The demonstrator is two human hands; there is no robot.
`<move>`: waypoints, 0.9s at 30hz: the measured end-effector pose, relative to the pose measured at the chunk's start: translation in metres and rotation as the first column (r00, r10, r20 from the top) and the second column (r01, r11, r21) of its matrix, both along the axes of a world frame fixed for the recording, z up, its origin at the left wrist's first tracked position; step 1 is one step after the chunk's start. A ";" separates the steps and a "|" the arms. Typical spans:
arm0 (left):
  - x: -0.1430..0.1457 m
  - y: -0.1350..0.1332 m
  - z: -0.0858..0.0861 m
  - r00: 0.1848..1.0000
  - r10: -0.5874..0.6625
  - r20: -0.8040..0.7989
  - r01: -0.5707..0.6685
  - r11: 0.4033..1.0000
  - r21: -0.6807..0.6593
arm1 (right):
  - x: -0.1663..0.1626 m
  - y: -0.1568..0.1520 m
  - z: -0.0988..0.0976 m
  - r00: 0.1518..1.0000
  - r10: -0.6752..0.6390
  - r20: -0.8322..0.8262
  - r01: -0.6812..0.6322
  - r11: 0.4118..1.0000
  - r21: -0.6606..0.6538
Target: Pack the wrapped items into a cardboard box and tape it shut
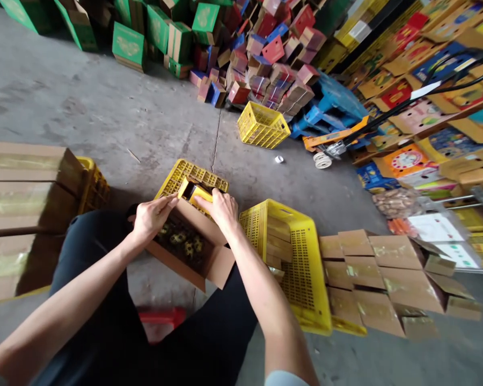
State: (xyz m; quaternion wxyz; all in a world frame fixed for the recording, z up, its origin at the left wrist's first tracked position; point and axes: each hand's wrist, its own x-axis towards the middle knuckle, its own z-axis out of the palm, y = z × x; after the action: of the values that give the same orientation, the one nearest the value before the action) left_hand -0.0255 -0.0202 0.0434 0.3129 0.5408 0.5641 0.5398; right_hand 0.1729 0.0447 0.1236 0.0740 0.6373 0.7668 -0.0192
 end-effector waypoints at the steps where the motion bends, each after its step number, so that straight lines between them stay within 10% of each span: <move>1: -0.001 -0.001 0.002 1.000 0.007 0.023 -0.006 1.000 -0.008 | 0.002 0.000 0.000 1.000 0.017 0.000 -0.017 1.000 0.019; 7: -0.006 -0.005 0.017 0.892 0.110 0.438 -0.070 0.992 -0.106 | 0.023 0.003 0.008 0.987 0.159 -0.010 -0.156 0.979 0.133; 27: 0.000 0.006 0.022 0.674 0.191 0.714 -0.118 0.981 -0.152 | -0.029 0.025 0.026 0.951 0.257 0.174 -0.274 0.959 0.077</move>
State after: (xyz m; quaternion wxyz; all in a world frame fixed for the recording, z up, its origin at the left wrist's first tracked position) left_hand -0.0254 -0.0139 0.0652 0.4882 0.2187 0.4627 0.7069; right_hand 0.1441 0.0693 0.1495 0.1059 0.5306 0.8370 0.0814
